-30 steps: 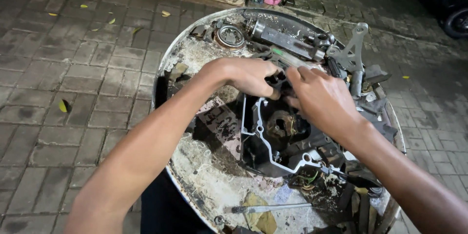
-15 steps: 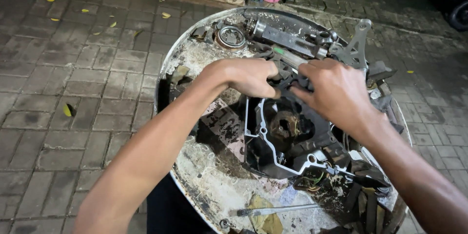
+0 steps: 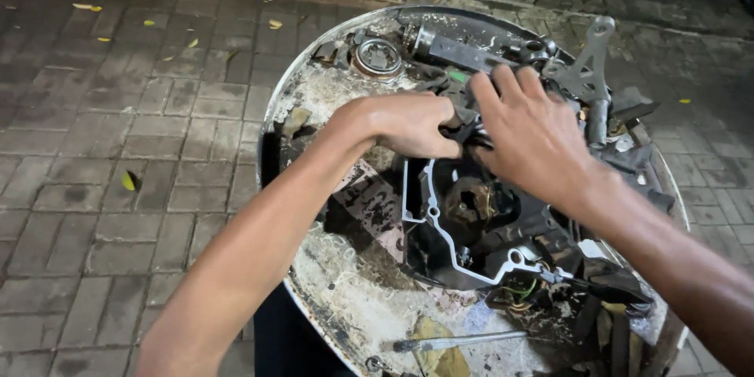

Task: The person scrubs a disassembled mechanical housing with a dark abrasive pad, focusing on the internal surfaces and edges. They rotate the part to clean different sections and wipe away residue while working over a metal barrel filled with other components.

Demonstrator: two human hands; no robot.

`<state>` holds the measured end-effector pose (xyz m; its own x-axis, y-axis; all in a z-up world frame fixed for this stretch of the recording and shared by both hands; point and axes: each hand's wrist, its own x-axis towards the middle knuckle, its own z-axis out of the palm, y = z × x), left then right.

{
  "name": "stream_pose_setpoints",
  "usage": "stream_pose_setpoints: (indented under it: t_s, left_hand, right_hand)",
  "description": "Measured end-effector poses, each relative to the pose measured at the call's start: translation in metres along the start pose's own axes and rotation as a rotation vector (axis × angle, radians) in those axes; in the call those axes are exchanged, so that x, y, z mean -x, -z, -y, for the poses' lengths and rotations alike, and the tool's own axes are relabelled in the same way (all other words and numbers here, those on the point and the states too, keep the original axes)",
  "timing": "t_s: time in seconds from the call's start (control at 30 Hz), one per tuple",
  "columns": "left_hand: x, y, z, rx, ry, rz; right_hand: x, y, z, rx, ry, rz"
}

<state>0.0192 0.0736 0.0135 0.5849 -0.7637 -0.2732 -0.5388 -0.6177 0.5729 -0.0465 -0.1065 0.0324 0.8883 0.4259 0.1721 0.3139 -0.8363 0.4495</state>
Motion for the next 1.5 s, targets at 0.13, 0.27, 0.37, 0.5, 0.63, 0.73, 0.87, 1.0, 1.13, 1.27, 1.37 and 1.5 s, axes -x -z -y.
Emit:
stream_pose_setpoints:
  t_s: [0.13,0.27,0.37,0.5,0.63,0.73,0.87,1.0,1.13,1.27,1.37,1.5]
  left_hand:
    - [-0.001,0.001,-0.002,-0.079,0.029,0.051]
    - [-0.022,-0.009,0.021,0.014,-0.093,-0.01]
    - [-0.027,-0.013,0.027,-0.019,-0.145,-0.056]
    - [-0.019,-0.011,0.024,0.008,-0.182,-0.06]
    - [-0.037,-0.014,0.037,0.025,-0.203,-0.035]
    - [-0.023,-0.009,0.026,0.007,-0.16,-0.016]
    - [-0.02,-0.009,0.026,0.08,-0.154,-0.001]
    - [-0.027,-0.01,0.029,0.093,-0.158,0.023]
    - [-0.003,0.001,0.006,0.134,-0.105,0.06]
    - [-0.002,0.003,0.008,0.099,-0.079,0.044]
    - [-0.003,0.002,0.009,0.086,-0.097,0.015]
    - [-0.012,-0.011,0.024,0.113,-0.113,-0.021]
  right_hand:
    - [-0.007,0.025,0.0,-0.048,-0.055,0.084]
    - [0.001,-0.01,0.003,-0.017,-0.09,0.222]
    - [-0.001,-0.01,-0.001,-0.125,-0.104,0.281]
    - [-0.006,-0.004,-0.003,-0.252,-0.036,0.255]
    - [-0.01,-0.022,-0.01,-0.09,-0.014,0.238]
    - [-0.015,0.002,-0.01,-0.054,0.066,0.259]
    - [-0.017,0.006,-0.015,-0.281,-0.044,0.44]
    - [-0.016,-0.03,-0.02,-0.143,0.062,0.257]
    - [-0.014,0.011,-0.014,-0.261,-0.006,0.392]
    - [-0.01,-0.014,-0.011,-0.105,0.122,0.223]
    - [-0.012,-0.023,-0.015,-0.06,0.141,0.216]
    - [-0.012,0.014,-0.006,-0.228,0.057,0.345]
